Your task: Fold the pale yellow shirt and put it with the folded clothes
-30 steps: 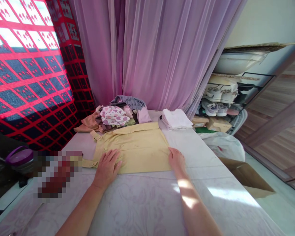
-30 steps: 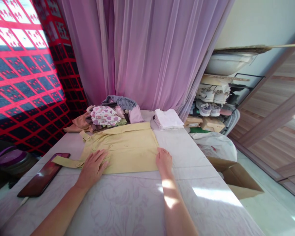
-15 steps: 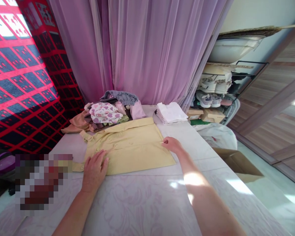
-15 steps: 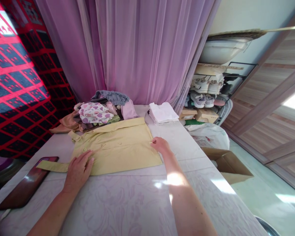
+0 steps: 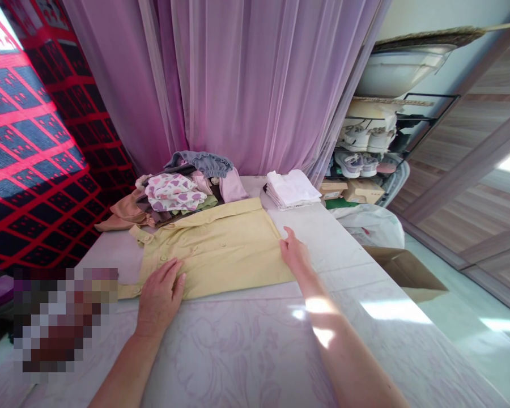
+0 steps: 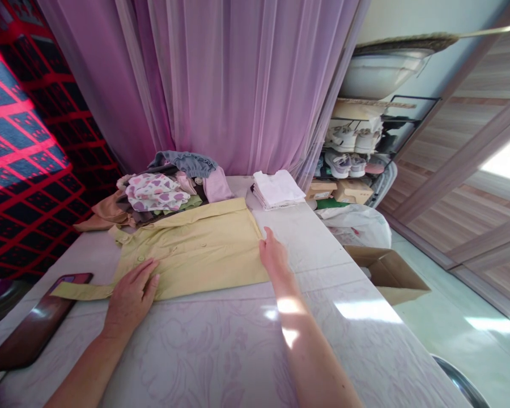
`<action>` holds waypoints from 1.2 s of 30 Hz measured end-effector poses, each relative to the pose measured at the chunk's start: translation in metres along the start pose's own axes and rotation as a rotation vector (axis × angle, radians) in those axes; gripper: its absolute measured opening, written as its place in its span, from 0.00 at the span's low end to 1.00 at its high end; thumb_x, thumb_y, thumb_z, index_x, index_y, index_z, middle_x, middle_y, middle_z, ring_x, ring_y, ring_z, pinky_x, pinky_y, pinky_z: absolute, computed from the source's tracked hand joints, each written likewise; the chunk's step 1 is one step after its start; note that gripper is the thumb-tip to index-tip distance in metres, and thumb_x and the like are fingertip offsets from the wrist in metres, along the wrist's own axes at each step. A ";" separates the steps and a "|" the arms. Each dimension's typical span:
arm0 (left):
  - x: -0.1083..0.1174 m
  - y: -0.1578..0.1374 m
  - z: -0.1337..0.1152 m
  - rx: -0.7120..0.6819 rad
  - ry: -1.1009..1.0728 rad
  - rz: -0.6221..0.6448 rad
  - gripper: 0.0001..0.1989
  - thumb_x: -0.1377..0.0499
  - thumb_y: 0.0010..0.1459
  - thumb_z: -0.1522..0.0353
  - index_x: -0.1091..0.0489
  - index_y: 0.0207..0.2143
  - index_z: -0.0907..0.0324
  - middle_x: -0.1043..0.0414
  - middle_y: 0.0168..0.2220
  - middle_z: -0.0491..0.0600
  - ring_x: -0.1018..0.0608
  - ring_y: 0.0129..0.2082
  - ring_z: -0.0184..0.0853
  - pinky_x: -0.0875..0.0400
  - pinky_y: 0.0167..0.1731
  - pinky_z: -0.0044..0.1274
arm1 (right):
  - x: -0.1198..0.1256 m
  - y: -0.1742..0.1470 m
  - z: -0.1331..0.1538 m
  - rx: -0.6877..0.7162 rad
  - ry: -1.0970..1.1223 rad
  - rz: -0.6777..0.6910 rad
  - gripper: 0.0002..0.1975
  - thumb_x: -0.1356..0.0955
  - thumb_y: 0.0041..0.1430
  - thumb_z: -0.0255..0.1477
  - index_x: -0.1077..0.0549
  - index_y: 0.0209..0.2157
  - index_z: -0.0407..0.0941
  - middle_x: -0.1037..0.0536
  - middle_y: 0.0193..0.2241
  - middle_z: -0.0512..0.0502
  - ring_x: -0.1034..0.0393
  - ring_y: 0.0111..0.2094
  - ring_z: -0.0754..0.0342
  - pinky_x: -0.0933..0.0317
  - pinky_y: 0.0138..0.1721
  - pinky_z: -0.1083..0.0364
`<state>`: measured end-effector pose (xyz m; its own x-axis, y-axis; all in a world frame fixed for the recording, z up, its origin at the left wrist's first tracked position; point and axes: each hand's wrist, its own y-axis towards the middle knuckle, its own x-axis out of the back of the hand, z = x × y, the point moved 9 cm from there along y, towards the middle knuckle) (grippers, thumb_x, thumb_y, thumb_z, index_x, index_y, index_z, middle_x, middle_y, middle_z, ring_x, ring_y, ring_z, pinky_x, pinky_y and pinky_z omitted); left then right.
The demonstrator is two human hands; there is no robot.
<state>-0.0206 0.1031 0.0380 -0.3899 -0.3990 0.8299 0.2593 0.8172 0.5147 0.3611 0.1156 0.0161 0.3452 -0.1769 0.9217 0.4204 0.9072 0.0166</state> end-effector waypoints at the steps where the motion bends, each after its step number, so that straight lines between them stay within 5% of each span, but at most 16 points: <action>1: -0.001 0.000 0.000 0.002 0.017 0.009 0.22 0.55 0.65 0.59 0.30 0.51 0.59 0.27 0.53 0.57 0.26 0.53 0.44 0.32 0.53 0.36 | -0.001 -0.001 0.001 0.000 -0.041 0.006 0.26 0.42 0.66 0.30 0.45 0.64 0.44 0.20 0.40 0.43 0.26 0.41 0.48 0.40 0.40 0.54; 10: -0.020 -0.003 0.005 0.056 0.149 0.141 0.24 0.55 0.64 0.59 0.29 0.52 0.59 0.29 0.56 0.58 0.30 0.57 0.51 0.37 0.54 0.45 | -0.001 -0.011 -0.003 -0.018 -0.143 0.040 0.26 0.42 0.67 0.34 0.45 0.64 0.43 0.20 0.41 0.39 0.26 0.43 0.45 0.38 0.42 0.52; 18: -0.013 -0.003 0.001 0.041 0.139 0.098 0.24 0.55 0.64 0.59 0.29 0.53 0.61 0.30 0.56 0.58 0.29 0.57 0.50 0.39 0.56 0.43 | 0.003 -0.022 -0.011 -0.078 -0.162 0.026 0.25 0.41 0.67 0.33 0.42 0.64 0.44 0.20 0.42 0.38 0.26 0.43 0.46 0.39 0.42 0.52; 29: -0.016 -0.002 -0.001 0.009 0.154 0.127 0.23 0.54 0.64 0.60 0.29 0.53 0.61 0.29 0.55 0.58 0.28 0.55 0.49 0.37 0.54 0.43 | 0.006 -0.034 -0.029 -0.085 0.044 0.051 0.24 0.38 0.64 0.37 0.34 0.58 0.44 0.20 0.29 0.48 0.26 0.38 0.49 0.40 0.38 0.55; 36: -0.019 -0.002 0.000 -0.002 0.161 0.136 0.23 0.54 0.64 0.60 0.29 0.53 0.59 0.29 0.56 0.57 0.29 0.56 0.48 0.37 0.54 0.43 | 0.007 -0.042 -0.028 -0.116 -0.096 0.070 0.23 0.40 0.65 0.38 0.34 0.58 0.47 0.20 0.35 0.45 0.26 0.42 0.48 0.39 0.40 0.54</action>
<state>-0.0143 0.1087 0.0212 -0.2051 -0.3467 0.9153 0.3016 0.8673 0.3961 0.3695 0.0660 0.0110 0.2972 -0.0723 0.9521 0.4942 0.8648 -0.0886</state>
